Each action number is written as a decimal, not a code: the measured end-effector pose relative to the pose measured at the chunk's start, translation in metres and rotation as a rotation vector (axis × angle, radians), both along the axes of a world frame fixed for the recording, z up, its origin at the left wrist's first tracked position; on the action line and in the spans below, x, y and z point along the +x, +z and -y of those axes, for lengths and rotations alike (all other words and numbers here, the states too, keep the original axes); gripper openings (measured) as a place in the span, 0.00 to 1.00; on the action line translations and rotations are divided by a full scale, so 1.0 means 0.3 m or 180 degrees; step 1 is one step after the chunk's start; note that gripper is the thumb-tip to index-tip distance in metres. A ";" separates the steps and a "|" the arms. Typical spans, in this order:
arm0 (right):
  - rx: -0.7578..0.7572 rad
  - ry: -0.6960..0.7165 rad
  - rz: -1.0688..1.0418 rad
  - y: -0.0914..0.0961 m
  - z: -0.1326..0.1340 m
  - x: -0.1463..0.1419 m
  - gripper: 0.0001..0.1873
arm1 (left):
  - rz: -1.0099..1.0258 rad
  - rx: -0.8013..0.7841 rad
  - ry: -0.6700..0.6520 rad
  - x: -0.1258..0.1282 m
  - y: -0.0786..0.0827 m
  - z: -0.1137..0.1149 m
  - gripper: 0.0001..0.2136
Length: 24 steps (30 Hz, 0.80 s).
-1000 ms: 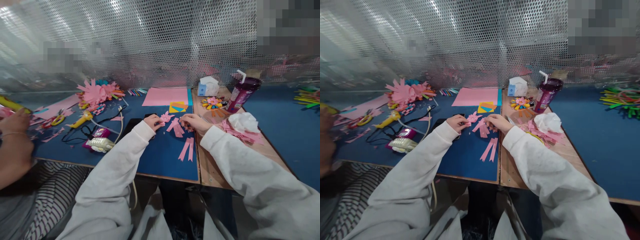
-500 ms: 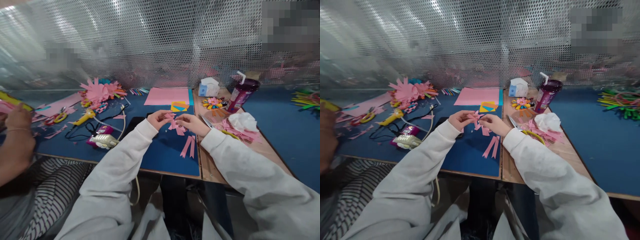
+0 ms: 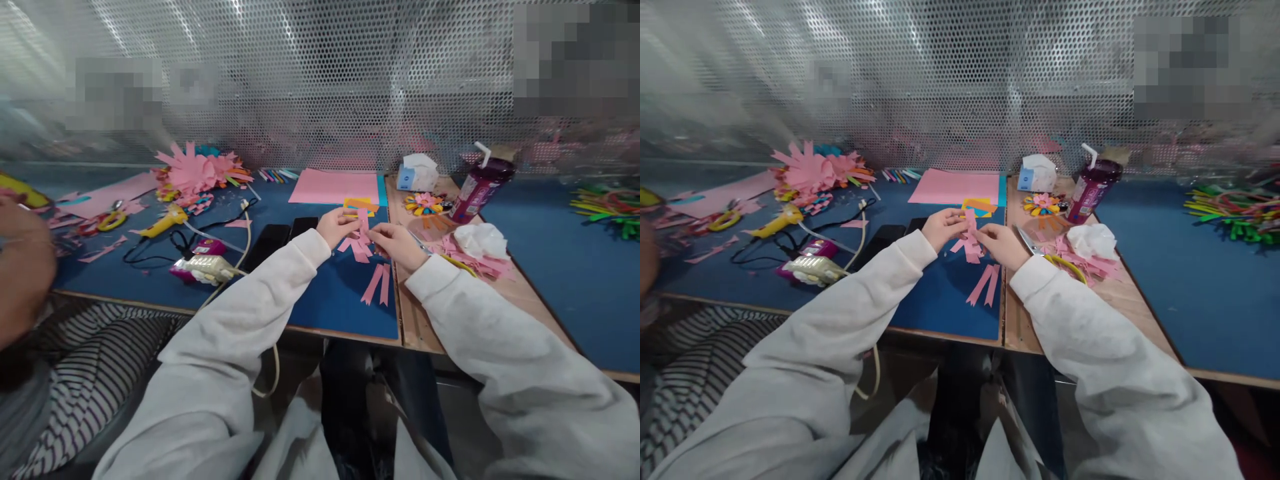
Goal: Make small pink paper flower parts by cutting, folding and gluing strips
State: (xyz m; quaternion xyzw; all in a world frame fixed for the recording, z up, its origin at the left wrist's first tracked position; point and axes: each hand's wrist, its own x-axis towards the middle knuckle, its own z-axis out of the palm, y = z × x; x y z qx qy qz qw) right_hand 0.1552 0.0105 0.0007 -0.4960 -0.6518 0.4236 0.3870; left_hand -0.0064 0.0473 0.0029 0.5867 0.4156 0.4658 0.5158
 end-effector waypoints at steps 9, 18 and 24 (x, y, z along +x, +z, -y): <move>0.0790 -0.0444 0.1470 0.051 -0.013 0.112 0.12 | 0.0254 -0.0201 0.0108 0.010 -0.050 -0.033 0.05; 0.0801 -0.0826 0.3632 0.009 0.126 0.310 0.11 | 0.0458 -0.0423 0.0074 -0.004 -0.059 -0.027 0.06; 0.0748 -0.0727 0.4281 -0.032 0.216 0.348 0.20 | 0.0348 -0.0403 -0.0093 0.005 -0.069 -0.008 0.08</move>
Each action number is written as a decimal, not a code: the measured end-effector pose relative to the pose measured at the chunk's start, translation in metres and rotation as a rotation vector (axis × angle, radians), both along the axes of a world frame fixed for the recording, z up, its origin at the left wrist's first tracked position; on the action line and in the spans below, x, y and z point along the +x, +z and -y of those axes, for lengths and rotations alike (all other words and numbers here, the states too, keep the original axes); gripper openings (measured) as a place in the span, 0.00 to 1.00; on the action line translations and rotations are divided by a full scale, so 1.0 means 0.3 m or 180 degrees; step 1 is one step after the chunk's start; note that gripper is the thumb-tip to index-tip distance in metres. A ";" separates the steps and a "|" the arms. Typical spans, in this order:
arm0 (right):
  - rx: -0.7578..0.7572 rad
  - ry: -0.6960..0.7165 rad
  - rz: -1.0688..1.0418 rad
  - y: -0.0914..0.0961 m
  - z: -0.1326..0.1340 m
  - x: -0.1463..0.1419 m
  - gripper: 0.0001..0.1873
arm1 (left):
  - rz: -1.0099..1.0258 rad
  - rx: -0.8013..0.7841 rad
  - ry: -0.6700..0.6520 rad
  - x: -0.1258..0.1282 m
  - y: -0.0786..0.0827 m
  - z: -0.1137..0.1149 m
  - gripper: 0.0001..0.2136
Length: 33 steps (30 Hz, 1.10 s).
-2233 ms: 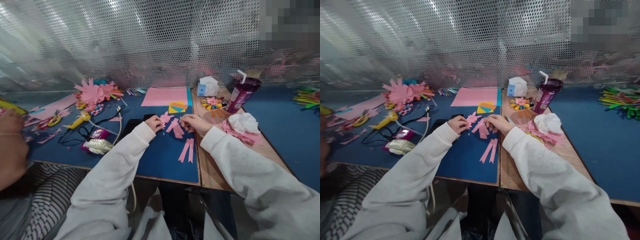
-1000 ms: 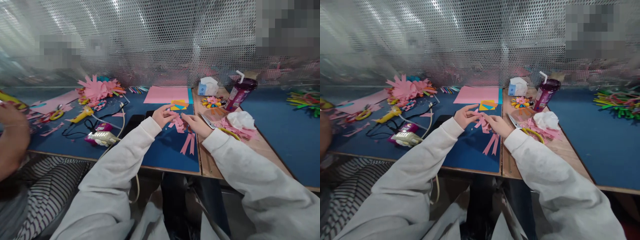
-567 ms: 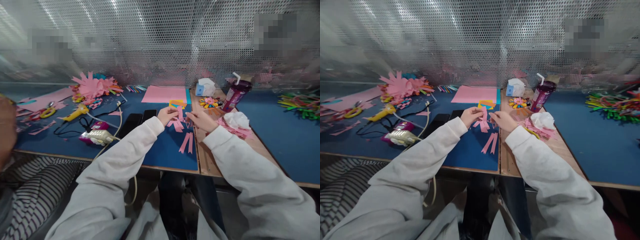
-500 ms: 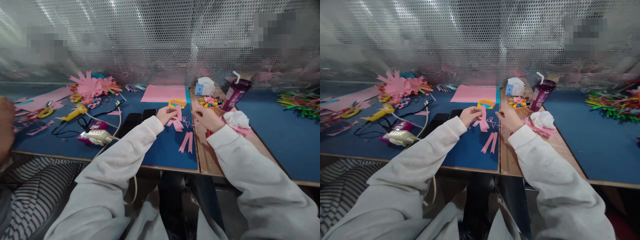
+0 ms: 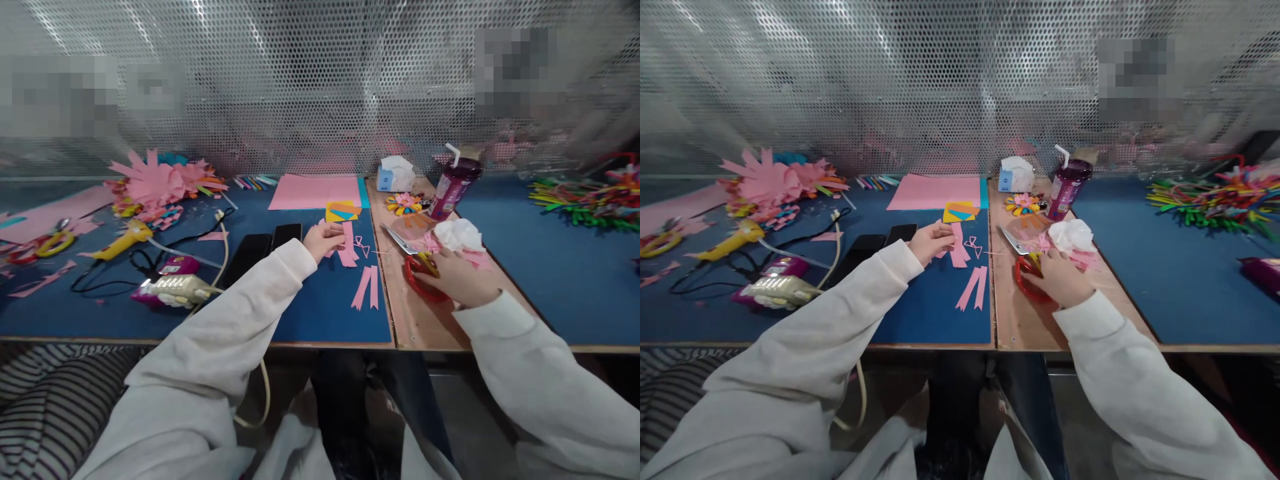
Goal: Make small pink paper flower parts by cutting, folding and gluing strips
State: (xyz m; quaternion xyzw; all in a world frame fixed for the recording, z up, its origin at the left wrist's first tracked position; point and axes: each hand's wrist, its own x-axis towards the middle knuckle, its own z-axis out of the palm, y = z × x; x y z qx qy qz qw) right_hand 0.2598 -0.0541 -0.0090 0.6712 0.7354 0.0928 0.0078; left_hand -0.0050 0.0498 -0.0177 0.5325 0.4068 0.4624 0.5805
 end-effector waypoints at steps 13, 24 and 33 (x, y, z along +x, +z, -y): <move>-0.0492 -0.0663 -0.1460 0.076 -0.009 0.029 0.19 | -0.0111 -0.0001 0.0019 -0.006 -0.019 -0.015 0.08; -0.1812 -0.0159 -0.6049 0.072 -0.023 0.057 0.20 | 0.0397 -0.0476 0.0273 0.003 0.010 0.000 0.08; -0.2271 0.0037 -0.5862 0.063 -0.027 -0.065 0.23 | 0.0593 -0.0524 0.0464 -0.001 0.028 0.007 0.10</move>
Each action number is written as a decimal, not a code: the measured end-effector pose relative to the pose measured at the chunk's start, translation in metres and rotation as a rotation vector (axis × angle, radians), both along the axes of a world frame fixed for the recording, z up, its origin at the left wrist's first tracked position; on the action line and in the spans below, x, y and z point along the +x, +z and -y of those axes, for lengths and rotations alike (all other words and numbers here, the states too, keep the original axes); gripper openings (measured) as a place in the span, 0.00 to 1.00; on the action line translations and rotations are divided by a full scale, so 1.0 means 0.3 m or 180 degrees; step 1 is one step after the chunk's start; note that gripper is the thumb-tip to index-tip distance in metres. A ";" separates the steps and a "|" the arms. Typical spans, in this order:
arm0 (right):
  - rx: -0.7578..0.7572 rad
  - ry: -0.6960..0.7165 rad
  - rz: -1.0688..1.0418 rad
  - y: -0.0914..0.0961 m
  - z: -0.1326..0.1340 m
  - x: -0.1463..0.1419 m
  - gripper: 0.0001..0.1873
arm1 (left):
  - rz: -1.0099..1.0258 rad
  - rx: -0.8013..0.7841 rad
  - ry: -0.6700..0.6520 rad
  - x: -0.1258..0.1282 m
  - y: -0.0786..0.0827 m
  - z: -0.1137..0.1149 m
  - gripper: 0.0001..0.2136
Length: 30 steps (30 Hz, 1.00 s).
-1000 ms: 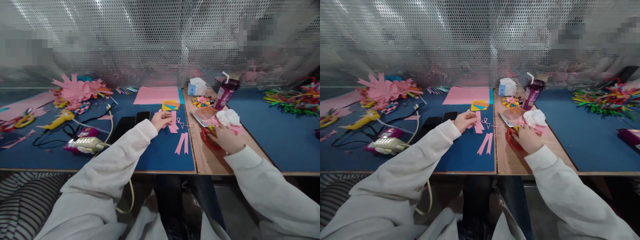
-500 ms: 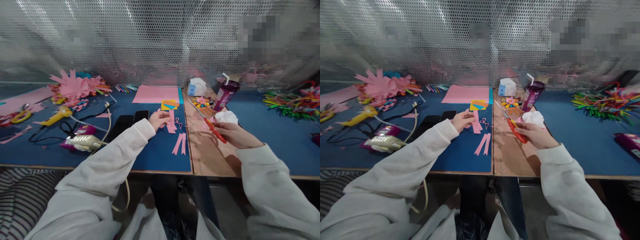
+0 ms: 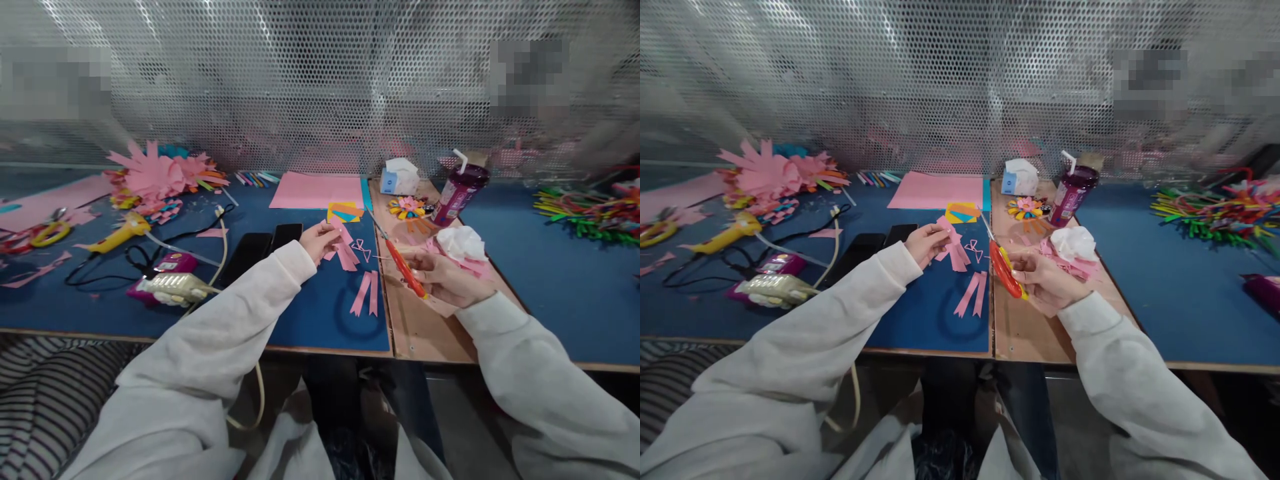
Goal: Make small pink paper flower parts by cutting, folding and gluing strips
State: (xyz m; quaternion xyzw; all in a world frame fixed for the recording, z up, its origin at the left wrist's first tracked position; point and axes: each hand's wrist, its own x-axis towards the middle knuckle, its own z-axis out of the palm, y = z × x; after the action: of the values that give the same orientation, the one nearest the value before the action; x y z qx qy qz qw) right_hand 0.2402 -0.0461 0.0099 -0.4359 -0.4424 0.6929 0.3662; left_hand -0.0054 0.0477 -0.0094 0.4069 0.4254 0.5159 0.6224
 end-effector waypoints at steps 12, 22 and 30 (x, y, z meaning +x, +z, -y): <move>0.0156 0.0134 0.0256 0.016 -0.015 -0.066 0.13 | 0.0089 0.0243 0.0191 -0.018 0.018 0.001 0.10; 0.0552 0.0493 -0.0035 0.092 -0.042 -0.147 0.12 | 0.0293 0.0249 0.0424 -0.038 0.060 0.012 0.12; 0.1051 0.0435 0.1551 0.080 -0.089 -0.093 0.04 | 0.0365 0.0557 0.0565 -0.047 0.103 0.047 0.13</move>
State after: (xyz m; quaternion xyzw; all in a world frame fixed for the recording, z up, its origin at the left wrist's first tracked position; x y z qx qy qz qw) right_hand 0.2125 -0.0194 0.0340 -0.4930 -0.6523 0.5097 0.2678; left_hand -0.0194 0.0337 0.0215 0.3902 0.3769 0.6264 0.5597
